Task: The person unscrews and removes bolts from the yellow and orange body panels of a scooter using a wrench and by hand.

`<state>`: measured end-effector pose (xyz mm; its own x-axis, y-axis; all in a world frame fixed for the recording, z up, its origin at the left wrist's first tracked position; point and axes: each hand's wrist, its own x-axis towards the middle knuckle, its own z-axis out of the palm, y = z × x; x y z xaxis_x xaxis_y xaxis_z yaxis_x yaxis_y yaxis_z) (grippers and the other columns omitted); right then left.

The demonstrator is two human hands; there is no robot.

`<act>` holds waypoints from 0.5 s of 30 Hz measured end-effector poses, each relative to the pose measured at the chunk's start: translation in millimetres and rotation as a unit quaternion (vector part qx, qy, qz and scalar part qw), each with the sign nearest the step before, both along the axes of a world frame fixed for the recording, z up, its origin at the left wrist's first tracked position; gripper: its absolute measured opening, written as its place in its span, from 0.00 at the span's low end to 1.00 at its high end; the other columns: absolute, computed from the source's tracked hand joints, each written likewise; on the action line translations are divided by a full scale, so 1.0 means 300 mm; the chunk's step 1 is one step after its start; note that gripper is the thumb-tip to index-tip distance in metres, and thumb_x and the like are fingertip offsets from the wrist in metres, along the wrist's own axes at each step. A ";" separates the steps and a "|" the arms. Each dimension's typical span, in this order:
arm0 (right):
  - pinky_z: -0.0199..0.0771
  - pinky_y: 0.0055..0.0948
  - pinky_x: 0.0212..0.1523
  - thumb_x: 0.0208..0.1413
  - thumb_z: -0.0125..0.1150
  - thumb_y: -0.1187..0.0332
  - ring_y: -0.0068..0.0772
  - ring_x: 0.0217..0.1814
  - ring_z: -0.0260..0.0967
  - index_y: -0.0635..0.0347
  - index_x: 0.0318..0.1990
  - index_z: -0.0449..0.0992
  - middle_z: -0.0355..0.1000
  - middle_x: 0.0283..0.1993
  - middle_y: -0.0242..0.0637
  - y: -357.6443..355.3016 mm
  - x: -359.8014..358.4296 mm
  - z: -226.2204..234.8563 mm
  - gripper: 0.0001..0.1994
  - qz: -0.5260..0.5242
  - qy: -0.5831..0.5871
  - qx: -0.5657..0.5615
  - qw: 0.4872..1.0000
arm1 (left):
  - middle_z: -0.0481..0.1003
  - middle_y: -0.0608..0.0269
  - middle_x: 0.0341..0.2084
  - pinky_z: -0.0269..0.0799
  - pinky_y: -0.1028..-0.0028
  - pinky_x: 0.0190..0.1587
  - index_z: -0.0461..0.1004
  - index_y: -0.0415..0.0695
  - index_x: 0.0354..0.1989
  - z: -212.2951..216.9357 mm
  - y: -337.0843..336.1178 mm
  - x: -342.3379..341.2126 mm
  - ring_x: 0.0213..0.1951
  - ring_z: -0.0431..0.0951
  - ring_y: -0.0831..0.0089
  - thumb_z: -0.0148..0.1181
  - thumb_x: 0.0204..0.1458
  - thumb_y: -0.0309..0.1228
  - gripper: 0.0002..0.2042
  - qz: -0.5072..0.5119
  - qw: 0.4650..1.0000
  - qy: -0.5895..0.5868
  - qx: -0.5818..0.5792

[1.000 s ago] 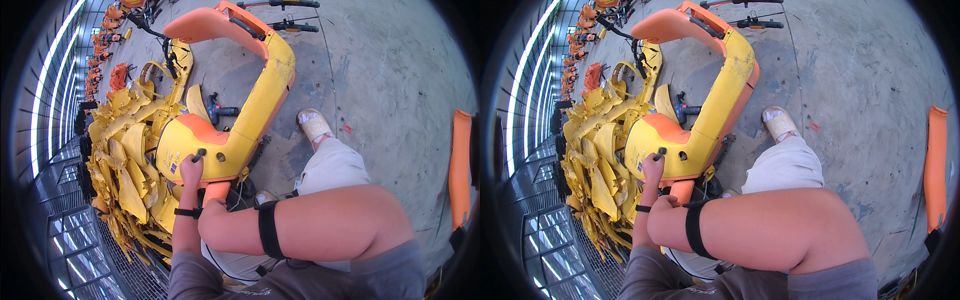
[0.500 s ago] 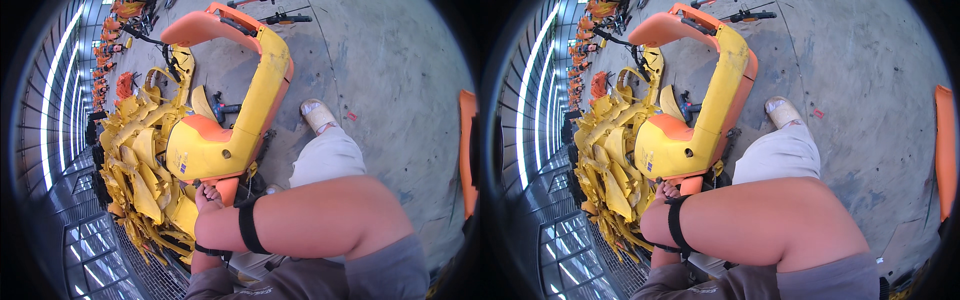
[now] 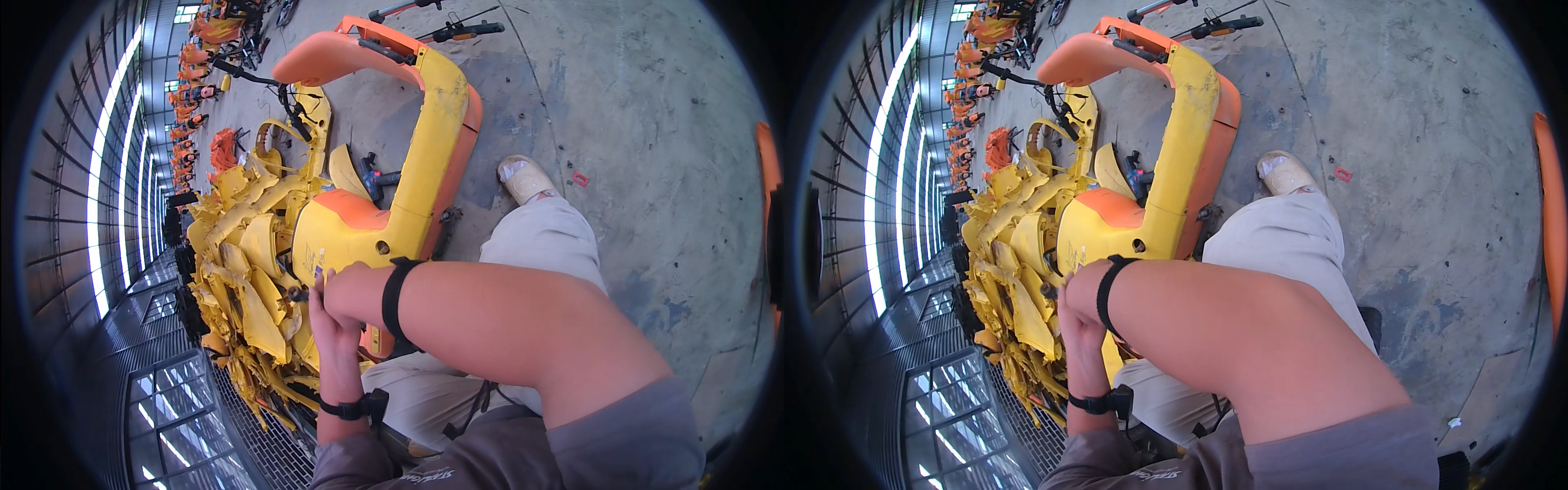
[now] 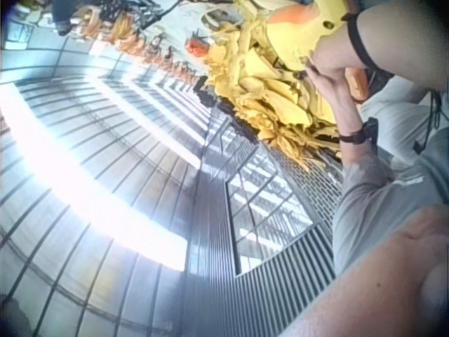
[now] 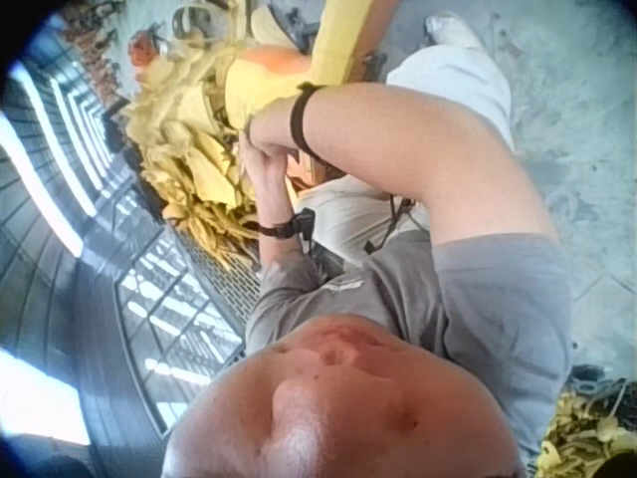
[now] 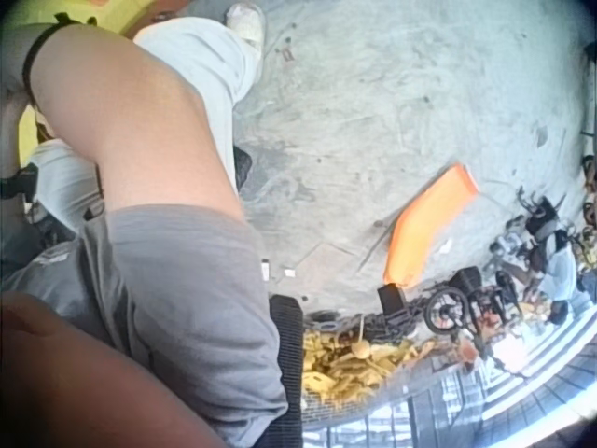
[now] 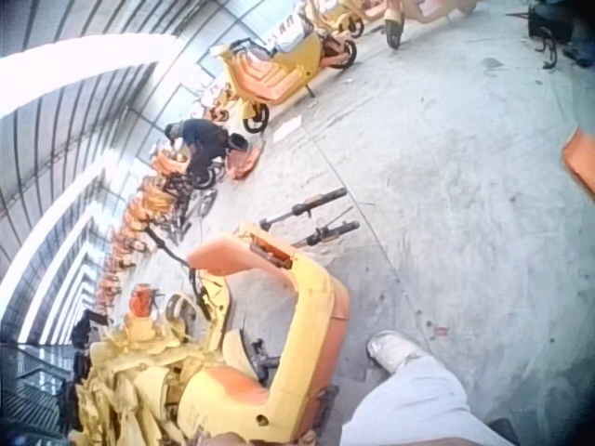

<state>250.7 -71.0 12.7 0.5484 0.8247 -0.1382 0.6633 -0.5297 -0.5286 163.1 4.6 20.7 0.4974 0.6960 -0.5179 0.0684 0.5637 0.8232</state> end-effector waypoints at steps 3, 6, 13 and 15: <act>0.76 0.38 0.44 0.50 0.61 0.66 0.37 0.45 0.76 0.55 0.38 0.82 0.78 0.42 0.39 0.027 0.080 -0.022 0.09 -0.035 0.104 0.065 0.992 | 0.70 0.57 0.55 0.65 0.60 0.61 0.64 0.48 0.59 -0.008 -0.042 0.127 0.56 0.71 0.62 0.37 0.67 0.47 0.21 -0.029 0.999 0.025 0.035; 0.76 0.39 0.47 0.50 0.61 0.67 0.39 0.46 0.77 0.55 0.38 0.83 0.79 0.42 0.41 0.060 0.162 -0.019 0.09 -0.023 0.209 0.134 0.968 | 0.74 0.56 0.50 0.71 0.61 0.56 0.66 0.41 0.55 -0.020 -0.005 0.179 0.52 0.74 0.62 0.44 0.65 0.43 0.19 -0.111 0.994 -0.010 0.013; 0.76 0.41 0.45 0.49 0.54 0.67 0.50 0.45 0.77 0.63 0.39 0.82 0.78 0.41 0.49 0.039 0.523 -0.094 0.14 -0.116 0.349 0.253 0.895 | 0.56 0.54 0.68 0.45 0.59 0.69 0.54 0.40 0.67 0.076 -0.222 0.358 0.69 0.53 0.62 0.39 0.66 0.44 0.27 -0.120 0.901 0.060 0.413; 0.73 0.40 0.55 0.53 0.57 0.66 0.46 0.56 0.73 0.62 0.49 0.78 0.74 0.54 0.48 0.016 0.618 -0.104 0.17 -0.210 0.452 0.237 0.834 | 0.51 0.54 0.70 0.42 0.59 0.70 0.51 0.40 0.69 0.121 -0.319 0.356 0.70 0.49 0.62 0.39 0.65 0.45 0.29 -0.176 0.819 0.017 0.546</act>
